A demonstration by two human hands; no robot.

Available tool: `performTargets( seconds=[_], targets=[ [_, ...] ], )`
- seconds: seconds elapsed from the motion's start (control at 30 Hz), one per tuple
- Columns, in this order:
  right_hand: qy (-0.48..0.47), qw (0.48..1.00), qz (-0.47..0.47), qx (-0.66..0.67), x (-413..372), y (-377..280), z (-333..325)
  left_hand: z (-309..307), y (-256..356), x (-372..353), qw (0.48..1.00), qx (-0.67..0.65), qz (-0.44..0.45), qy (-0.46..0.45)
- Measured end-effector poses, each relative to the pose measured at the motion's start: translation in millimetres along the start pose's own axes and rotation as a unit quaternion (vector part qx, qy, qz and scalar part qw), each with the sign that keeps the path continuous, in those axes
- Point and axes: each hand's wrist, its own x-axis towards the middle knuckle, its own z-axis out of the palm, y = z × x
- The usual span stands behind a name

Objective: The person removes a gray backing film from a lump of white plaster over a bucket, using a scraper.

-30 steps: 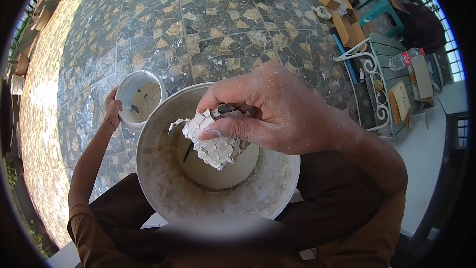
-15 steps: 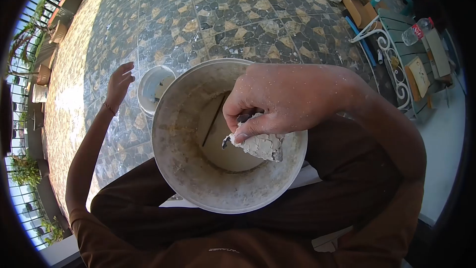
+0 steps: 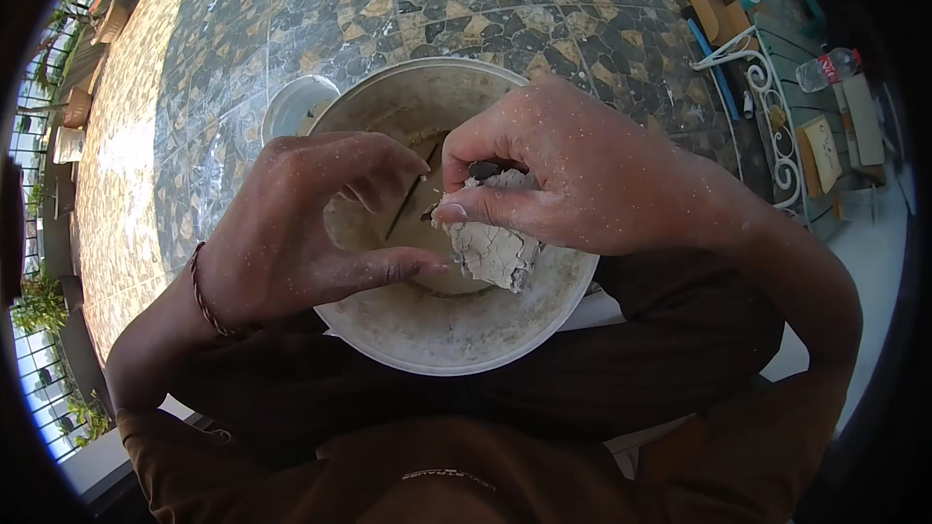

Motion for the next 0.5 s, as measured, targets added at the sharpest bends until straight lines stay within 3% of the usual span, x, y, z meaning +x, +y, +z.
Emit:
performTargets(
  seconds=[0.07, 0.13, 0.2, 0.27, 0.37, 0.43, 0.5],
  targets=[
    [0.006, 1.0, 0.028, 0.008, -8, -10, 1, 5, -1, 12, 0.999, -0.034, 0.002, 0.003],
    [0.01, 0.998, 0.054, 0.017, -13, -14, 7, 11, -1, 22, 0.982, -0.179, -0.021, -0.062],
    [0.012, 0.996, 0.084, 0.029, -15, -15, 6, 15, -4, 26, 0.983, -0.171, -0.01, -0.068],
    [-0.018, 0.998, 0.052, -0.014, -15, -13, -1, 18, -8, 28, 0.983, -0.165, -0.004, -0.075],
    [-0.015, 0.999, 0.037, -0.015, -17, -7, -6, 17, -12, 31, 0.966, -0.244, -0.056, -0.065],
    [-0.068, 0.988, 0.116, -0.079, -14, -17, -12, 12, -13, 33, 0.975, -0.189, -0.088, -0.075],
    [-0.024, 0.991, 0.103, -0.08, -15, -9, -8, 16, -17, 31, 0.981, -0.178, -0.075, -0.032]
  ],
)
